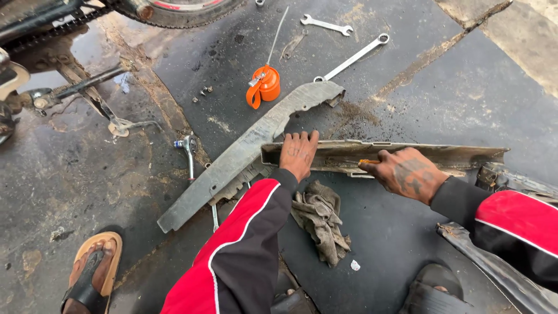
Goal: Cleaning a motorcycle chain guard by scraping off grease and dirt using a screwdriver.
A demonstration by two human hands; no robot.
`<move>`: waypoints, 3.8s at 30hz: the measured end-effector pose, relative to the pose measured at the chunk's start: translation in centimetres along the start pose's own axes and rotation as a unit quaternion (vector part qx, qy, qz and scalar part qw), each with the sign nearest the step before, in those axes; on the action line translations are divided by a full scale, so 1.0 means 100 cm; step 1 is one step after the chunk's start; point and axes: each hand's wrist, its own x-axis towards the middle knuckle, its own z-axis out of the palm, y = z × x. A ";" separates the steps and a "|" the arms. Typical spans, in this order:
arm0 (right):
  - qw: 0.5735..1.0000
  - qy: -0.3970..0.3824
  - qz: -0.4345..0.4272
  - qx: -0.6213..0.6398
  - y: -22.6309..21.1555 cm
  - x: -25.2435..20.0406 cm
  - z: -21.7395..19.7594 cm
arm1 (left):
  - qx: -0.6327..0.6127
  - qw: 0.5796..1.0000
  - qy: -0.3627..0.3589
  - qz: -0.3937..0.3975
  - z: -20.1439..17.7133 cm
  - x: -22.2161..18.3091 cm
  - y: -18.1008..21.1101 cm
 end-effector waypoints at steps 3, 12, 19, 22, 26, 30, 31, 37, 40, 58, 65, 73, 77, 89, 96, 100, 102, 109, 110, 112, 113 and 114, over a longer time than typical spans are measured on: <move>0.998 -0.016 -0.027 -0.052 -0.016 0.017 -0.020 | 0.036 0.999 0.009 0.005 0.020 -0.001 -0.001; 0.996 -0.022 -0.016 -0.083 0.034 -0.014 0.065 | 0.091 0.992 0.081 0.009 0.054 -0.011 -0.008; 0.994 -0.070 0.027 -0.083 0.043 -0.034 0.082 | 0.084 0.995 0.044 0.007 0.039 -0.007 -0.006; 0.984 -0.050 -0.055 -0.160 0.032 -0.001 0.086 | 0.085 0.996 0.022 0.010 0.032 -0.009 -0.006; 0.996 0.011 -0.041 -0.074 0.034 -0.004 0.061 | 0.094 0.995 0.024 0.025 0.039 -0.014 -0.005; 0.993 -0.077 0.009 -0.084 0.114 -0.076 0.112 | 0.084 0.996 0.036 0.022 0.034 -0.005 -0.011; 0.994 -0.079 0.010 -0.079 0.116 -0.085 0.117 | 0.084 0.996 0.032 0.026 0.035 -0.007 -0.009; 0.991 -0.093 0.029 -0.091 0.078 -0.071 0.088 | 0.094 0.995 0.023 0.013 0.025 -0.006 -0.005; 0.998 -0.026 0.002 -0.058 0.058 -0.052 0.075 | 0.099 0.995 0.011 0.015 0.035 -0.009 -0.002; 0.999 -0.014 0.018 -0.026 0.083 -0.069 0.094 | 0.108 0.993 0.036 0.027 0.027 -0.014 -0.004; 0.986 -0.125 0.097 -0.050 0.166 -0.152 0.119 | 0.115 0.991 0.059 0.019 0.036 -0.016 -0.005; 0.975 -0.079 0.194 0.076 0.156 -0.142 0.095 | 0.125 0.992 0.019 0.006 0.035 -0.005 0.005; 0.940 -0.012 0.229 0.254 0.165 -0.137 0.123 | 0.123 0.992 0.004 0.012 0.019 0.000 0.015; 0.934 -0.058 0.268 0.229 0.175 -0.149 0.104 | 0.091 0.993 0.044 0.056 0.034 0.017 0.008; 0.916 -0.024 0.269 0.297 0.193 -0.144 0.162 | 0.049 0.994 0.057 0.078 0.026 0.016 0.008; 0.834 -0.144 0.373 0.381 0.188 -0.136 0.148 | 0.050 0.993 0.065 0.083 0.027 0.021 0.005; 0.922 -0.014 0.270 0.278 0.181 -0.139 0.141 | 0.042 0.993 0.063 0.085 0.022 0.019 0.006; 0.797 -0.135 0.393 0.438 0.192 -0.124 0.161 | 0.066 0.993 0.052 0.081 0.028 0.021 0.008; 0.854 -0.088 0.346 0.379 0.194 -0.124 0.167 | 0.072 0.993 0.039 0.079 0.027 0.021 0.007; 0.902 -0.042 0.292 0.314 0.186 -0.126 0.155 | 0.076 0.994 0.025 0.076 0.028 0.020 0.009; 0.948 -0.006 0.240 0.209 0.177 -0.127 0.137 | 0.078 0.994 0.027 0.077 0.027 0.019 0.009; 0.977 0.031 0.185 0.100 0.167 -0.127 0.119 | 0.080 0.993 0.029 0.079 0.026 0.018 0.009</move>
